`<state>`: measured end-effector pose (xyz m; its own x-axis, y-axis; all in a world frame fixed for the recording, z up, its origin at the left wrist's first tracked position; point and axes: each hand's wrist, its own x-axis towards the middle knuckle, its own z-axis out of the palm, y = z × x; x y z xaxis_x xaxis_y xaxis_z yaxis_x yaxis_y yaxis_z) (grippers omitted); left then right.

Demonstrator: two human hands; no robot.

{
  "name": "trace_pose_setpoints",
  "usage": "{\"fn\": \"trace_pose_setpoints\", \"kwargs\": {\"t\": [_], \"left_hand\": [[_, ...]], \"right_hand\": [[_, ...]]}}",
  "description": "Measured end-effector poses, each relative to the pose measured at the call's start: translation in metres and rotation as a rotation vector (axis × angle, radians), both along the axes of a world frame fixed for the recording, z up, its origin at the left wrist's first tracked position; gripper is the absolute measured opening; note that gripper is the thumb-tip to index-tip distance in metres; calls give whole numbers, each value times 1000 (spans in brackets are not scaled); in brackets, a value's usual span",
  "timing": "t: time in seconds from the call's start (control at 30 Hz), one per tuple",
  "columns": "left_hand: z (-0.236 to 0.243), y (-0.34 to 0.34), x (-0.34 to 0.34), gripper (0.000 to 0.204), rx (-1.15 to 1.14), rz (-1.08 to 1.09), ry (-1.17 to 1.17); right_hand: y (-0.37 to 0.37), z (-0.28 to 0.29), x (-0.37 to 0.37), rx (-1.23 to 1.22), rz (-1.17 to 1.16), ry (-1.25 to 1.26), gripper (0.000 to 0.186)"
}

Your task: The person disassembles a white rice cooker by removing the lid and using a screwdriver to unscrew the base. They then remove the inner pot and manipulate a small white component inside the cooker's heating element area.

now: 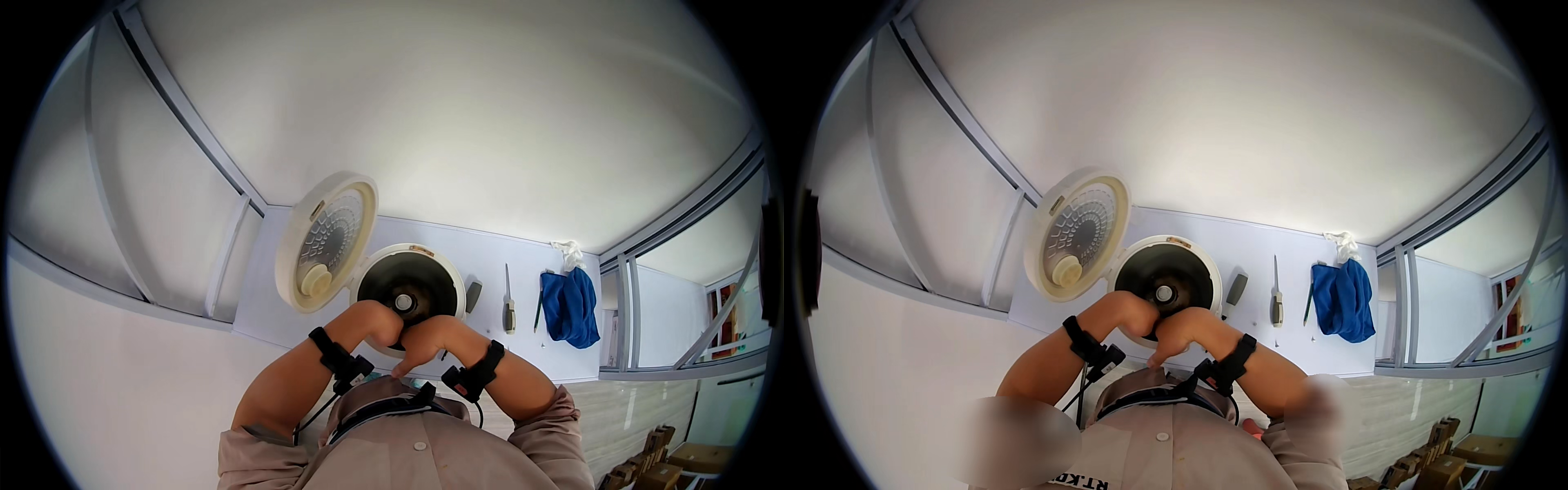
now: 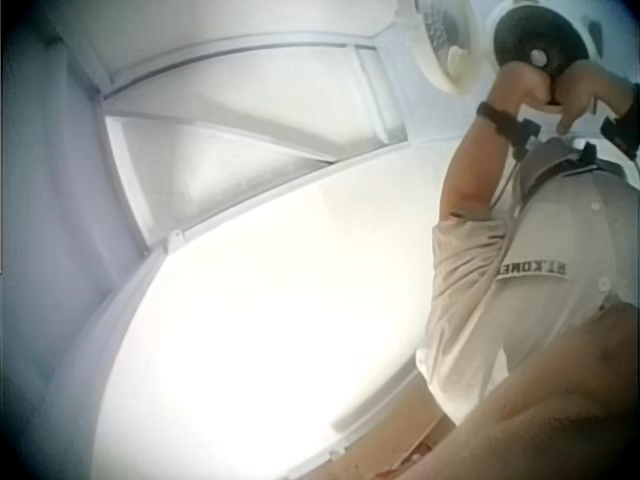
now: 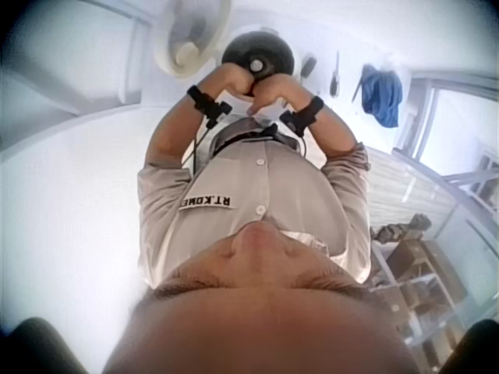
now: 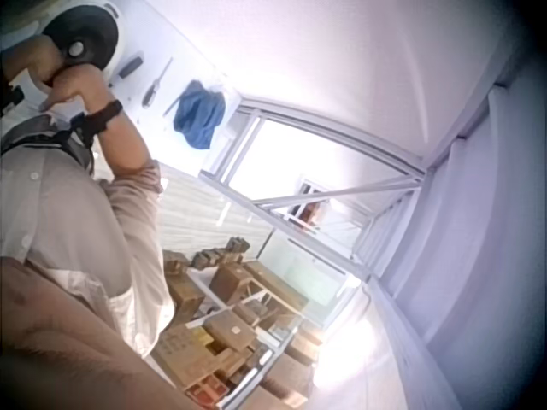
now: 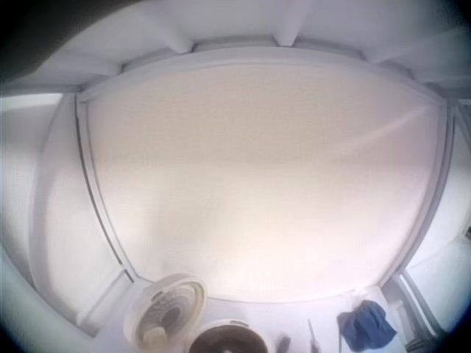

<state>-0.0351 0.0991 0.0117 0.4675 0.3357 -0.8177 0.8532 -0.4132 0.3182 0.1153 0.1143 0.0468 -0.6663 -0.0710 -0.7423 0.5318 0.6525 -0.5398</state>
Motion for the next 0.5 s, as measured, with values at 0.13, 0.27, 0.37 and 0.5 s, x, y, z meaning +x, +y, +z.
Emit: {"fn": "trace_pose_setpoints", "kwargs": {"t": [0.13,0.27,0.37,0.5], "left_hand": [[4,1,2,29,-18,11,9],[5,0,2,29,-5,18,-9],[2,-6,3,28,47,58,-35],[6,-12,4,27,105,124,-59]], "right_hand": [[1,-3,0,-17,13,-5,92],[3,-10,-1,-27,32,-3,90],[2,-12,0,-11,3,-6,88],[-2,-22,3,34,-33,48,80]]}}
